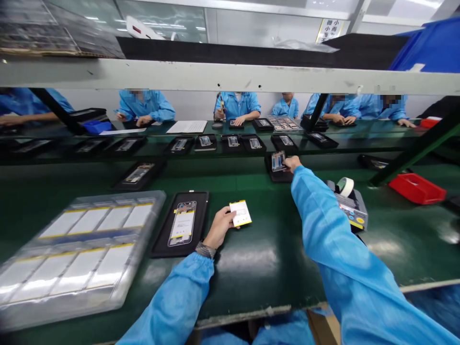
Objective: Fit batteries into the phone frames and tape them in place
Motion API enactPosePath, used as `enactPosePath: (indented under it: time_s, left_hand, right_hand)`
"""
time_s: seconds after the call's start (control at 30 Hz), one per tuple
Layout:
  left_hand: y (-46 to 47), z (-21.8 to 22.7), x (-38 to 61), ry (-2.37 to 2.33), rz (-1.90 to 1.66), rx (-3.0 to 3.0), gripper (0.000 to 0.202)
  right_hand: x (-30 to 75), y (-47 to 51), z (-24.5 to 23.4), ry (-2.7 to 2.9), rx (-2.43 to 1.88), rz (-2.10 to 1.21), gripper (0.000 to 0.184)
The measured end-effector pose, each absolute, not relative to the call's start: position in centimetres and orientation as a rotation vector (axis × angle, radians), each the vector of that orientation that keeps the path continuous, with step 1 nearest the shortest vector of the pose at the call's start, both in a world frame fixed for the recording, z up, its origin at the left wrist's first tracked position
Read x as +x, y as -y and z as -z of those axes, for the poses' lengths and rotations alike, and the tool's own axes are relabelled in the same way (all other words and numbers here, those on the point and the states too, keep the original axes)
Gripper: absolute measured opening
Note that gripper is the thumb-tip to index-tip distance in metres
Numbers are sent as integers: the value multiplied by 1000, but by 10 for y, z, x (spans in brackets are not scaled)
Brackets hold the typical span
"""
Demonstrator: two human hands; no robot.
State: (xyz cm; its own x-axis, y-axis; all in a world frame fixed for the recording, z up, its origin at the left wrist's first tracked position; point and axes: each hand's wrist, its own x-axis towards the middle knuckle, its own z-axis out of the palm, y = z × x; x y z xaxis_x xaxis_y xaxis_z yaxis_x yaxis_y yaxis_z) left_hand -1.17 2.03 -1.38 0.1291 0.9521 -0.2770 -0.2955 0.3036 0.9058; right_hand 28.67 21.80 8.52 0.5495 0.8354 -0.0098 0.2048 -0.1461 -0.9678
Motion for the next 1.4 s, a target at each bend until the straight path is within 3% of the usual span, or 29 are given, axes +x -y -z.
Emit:
enactPosePath:
  time_s: [0.17,0.4,0.63,0.73,1.13,1.4]
  left_hand:
    - [-20,4,-18,-1022,-1188,764,22]
    - [-20,-1,-25,-977,-1211,841,27]
    - [-22,3,-24,-1033,-1191,945,26]
    - [-21,4,-22,-1058,-1167,965,30]
    - [-14,3,-18,-1099,-1194,1027,61]
    - [-1,-7,-12,-1396,-1440,1485,40]
  right_hand:
    - [245,-180,-78,803,-1581,-1009,11]
    - [185,-65,-12,777,-1382,-1256,10]
    - [171,-3,17,842,-1154,-1361,47]
    - [166,6,21,849,-1116,-1390,54]
    - [152,16,21,909,-1013,-1444,51]
    - [148,17,21,852,-909,-1501,47]
